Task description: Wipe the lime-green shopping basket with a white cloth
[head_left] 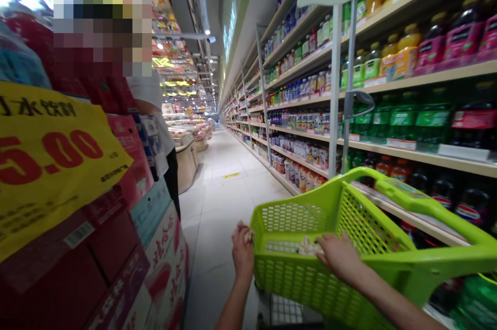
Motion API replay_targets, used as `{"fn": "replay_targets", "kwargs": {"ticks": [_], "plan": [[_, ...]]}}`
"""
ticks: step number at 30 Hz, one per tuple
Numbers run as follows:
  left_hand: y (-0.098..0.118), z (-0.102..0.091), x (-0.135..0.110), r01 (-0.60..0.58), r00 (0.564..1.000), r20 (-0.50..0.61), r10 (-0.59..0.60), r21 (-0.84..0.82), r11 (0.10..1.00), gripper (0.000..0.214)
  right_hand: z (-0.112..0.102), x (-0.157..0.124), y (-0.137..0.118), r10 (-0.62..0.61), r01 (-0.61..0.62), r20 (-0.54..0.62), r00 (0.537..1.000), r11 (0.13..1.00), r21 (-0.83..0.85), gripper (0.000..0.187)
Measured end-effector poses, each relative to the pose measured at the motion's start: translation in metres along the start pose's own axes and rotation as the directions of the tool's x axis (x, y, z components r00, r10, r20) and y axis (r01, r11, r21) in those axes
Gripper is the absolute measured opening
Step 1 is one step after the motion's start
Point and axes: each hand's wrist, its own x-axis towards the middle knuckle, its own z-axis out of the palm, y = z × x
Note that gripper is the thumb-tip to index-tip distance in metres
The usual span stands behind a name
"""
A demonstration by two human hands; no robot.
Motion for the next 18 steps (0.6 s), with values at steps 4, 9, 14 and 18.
{"fn": "replay_targets", "kwargs": {"ticks": [4, 9, 14, 18], "plan": [[0.001, 0.040, -0.047, -0.202, 0.942, 0.301, 0.149, 0.154, 0.967, 0.040, 0.009, -0.011, 0.023, 0.014, -0.005, 0.087, 0.996, 0.994, -0.106, 0.035], [0.007, 0.065, -0.087, -0.608, 0.612, 0.619, 0.491, -0.029, 0.793, 0.043, 0.023, -0.008, 0.028, 0.000, -0.001, -0.016, 1.000, 0.993, -0.118, 0.031], [-0.041, 0.008, -0.046, -0.648, 0.707, 0.540, 0.457, 0.234, 0.725, 0.040, 0.023, -0.004, 0.029, -0.006, 0.005, -0.006, 1.000, 0.983, -0.182, 0.035], [-0.053, -0.001, -0.042, -0.551, 0.822, 0.388, 0.416, 0.360, 0.753, 0.045, 0.025, 0.002, 0.026, 0.003, -0.003, -0.004, 1.000, 0.977, -0.213, 0.036]]}}
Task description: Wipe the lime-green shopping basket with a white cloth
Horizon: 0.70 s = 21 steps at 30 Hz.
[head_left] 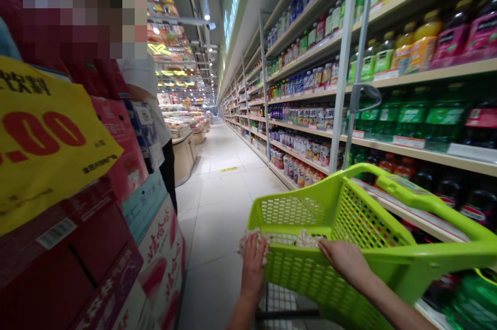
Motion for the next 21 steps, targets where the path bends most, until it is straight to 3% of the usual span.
{"fn": "replay_targets", "kwargs": {"ticks": [5, 7, 12, 16, 19, 21], "plan": [[0.035, 0.016, -0.001, -0.142, 0.984, 0.100, 0.147, -0.060, 0.988, 0.054, 0.000, 0.003, -0.003, -0.004, 0.004, -0.019, 1.000, 1.000, 0.031, 0.036], [0.026, 0.015, 0.005, -0.125, 0.987, 0.099, 0.128, -0.043, 0.991, 0.045, -0.001, 0.002, -0.002, -0.008, 0.009, -0.032, 0.999, 0.998, 0.054, 0.036], [-0.019, 0.014, 0.015, 0.058, 0.998, 0.004, -0.058, 0.007, 0.998, 0.037, 0.000, -0.001, 0.000, -0.029, 0.031, -0.046, 0.999, 0.998, 0.052, 0.035], [-0.009, 0.031, 0.013, 0.118, 0.991, -0.071, -0.118, 0.000, 0.993, 0.038, 0.001, 0.002, -0.001, -0.010, 0.012, -0.038, 0.999, 0.999, 0.048, 0.034], [-0.003, 0.031, 0.010, 0.037, 0.999, 0.000, -0.037, -0.042, 0.998, 0.043, -0.001, 0.003, -0.002, -0.023, 0.024, -0.026, 0.999, 0.998, 0.053, 0.034], [-0.014, 0.020, 0.009, 0.002, 0.998, 0.067, 0.004, -0.079, 0.997, 0.045, -0.003, 0.002, -0.003, -0.044, 0.045, -0.025, 0.999, 0.997, 0.061, 0.035]]}}
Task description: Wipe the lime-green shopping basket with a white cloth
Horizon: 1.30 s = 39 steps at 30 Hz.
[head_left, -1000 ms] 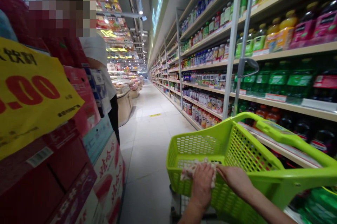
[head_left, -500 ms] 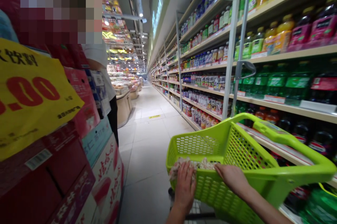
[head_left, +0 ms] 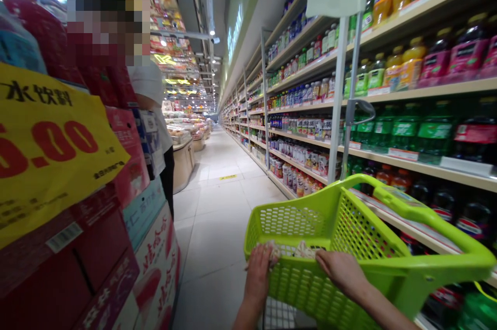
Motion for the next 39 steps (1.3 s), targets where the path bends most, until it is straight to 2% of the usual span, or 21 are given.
{"fn": "replay_targets", "kwargs": {"ticks": [3, 5, 7, 11, 13, 14, 17, 20, 22, 25, 27, 29, 31, 34, 36, 39], "plan": [[-0.021, -0.019, -0.002, 0.105, 0.993, -0.051, -0.107, -0.044, 0.993, 0.045, -0.002, -0.002, -0.001, -0.023, 0.023, -0.009, 1.000, 1.000, 0.012, 0.035], [-0.021, -0.021, -0.001, 0.160, 0.980, -0.110, -0.166, -0.060, 0.985, 0.043, -0.002, -0.004, -0.001, -0.026, 0.026, -0.017, 1.000, 0.999, 0.022, 0.036], [-0.005, -0.011, 0.002, 0.143, 0.985, -0.089, -0.147, -0.039, 0.989, 0.043, -0.002, -0.004, -0.001, -0.026, 0.028, -0.024, 0.999, 0.999, 0.046, 0.034], [0.051, 0.018, 0.008, -0.026, 0.994, 0.104, 0.029, -0.032, 0.999, 0.059, -0.001, -0.003, 0.000, -0.005, 0.008, -0.035, 0.999, 0.997, 0.083, 0.034], [0.063, 0.020, 0.009, -0.116, 0.978, 0.165, 0.126, -0.070, 0.991, 0.066, -0.002, -0.004, 0.000, 0.010, -0.007, -0.032, 0.999, 0.996, 0.089, 0.036], [0.062, 0.017, 0.009, -0.113, 0.979, 0.160, 0.124, -0.074, 0.991, 0.066, -0.003, -0.005, 0.000, 0.008, -0.005, -0.030, 1.000, 0.996, 0.094, 0.036], [0.039, 0.000, 0.009, 0.080, 0.996, 0.042, -0.077, -0.072, 0.994, 0.053, -0.005, -0.009, 0.002, -0.021, 0.024, -0.025, 0.999, 0.993, 0.119, 0.037], [0.027, -0.005, 0.010, 0.248, 0.964, -0.053, -0.259, -0.157, 0.956, 0.040, -0.006, -0.009, 0.002, 0.001, 0.002, -0.023, 1.000, 0.992, 0.129, 0.039], [0.040, 0.002, 0.012, 0.248, 0.967, -0.011, -0.256, -0.210, 0.946, 0.040, -0.003, -0.007, -0.003, 0.019, -0.013, -0.033, 0.999, 0.984, 0.179, 0.042], [0.073, 0.015, 0.016, 0.196, 0.976, 0.143, -0.164, -0.260, 0.945, 0.048, 0.003, -0.003, -0.024, -0.100, 0.125, -0.098, 0.990, 0.946, 0.299, 0.053], [0.086, 0.016, 0.016, 0.189, 0.966, 0.222, -0.133, -0.254, 0.949, 0.053, 0.008, 0.000, -0.044, -0.178, 0.203, -0.105, 0.978, 0.921, 0.332, 0.063], [0.083, 0.009, 0.012, 0.175, 0.957, 0.261, -0.126, -0.175, 0.969, 0.058, 0.015, 0.004, -0.063, -0.167, 0.182, -0.074, 0.983, 0.928, 0.325, 0.065], [0.068, -0.002, 0.005, 0.177, 0.952, 0.263, -0.157, -0.052, 0.983, 0.069, 0.024, 0.010, -0.077, -0.119, 0.135, -0.074, 0.990, 0.949, 0.286, 0.058], [0.040, -0.015, -0.004, 0.215, 0.943, 0.244, -0.227, 0.075, 0.974, 0.085, 0.044, 0.021, -0.087, -0.101, 0.129, -0.166, 0.981, 0.978, 0.167, 0.042], [0.030, -0.020, -0.005, 0.239, 0.915, 0.301, -0.268, 0.128, 0.962, 0.090, 0.059, 0.028, -0.085, -0.163, 0.186, -0.247, 0.955, 0.980, 0.075, 0.036], [0.030, -0.028, 0.002, 0.280, 0.850, 0.394, -0.348, 0.222, 0.934, 0.094, 0.073, 0.030, -0.068, -0.294, 0.290, -0.348, 0.890, 0.955, -0.062, 0.030]]}}
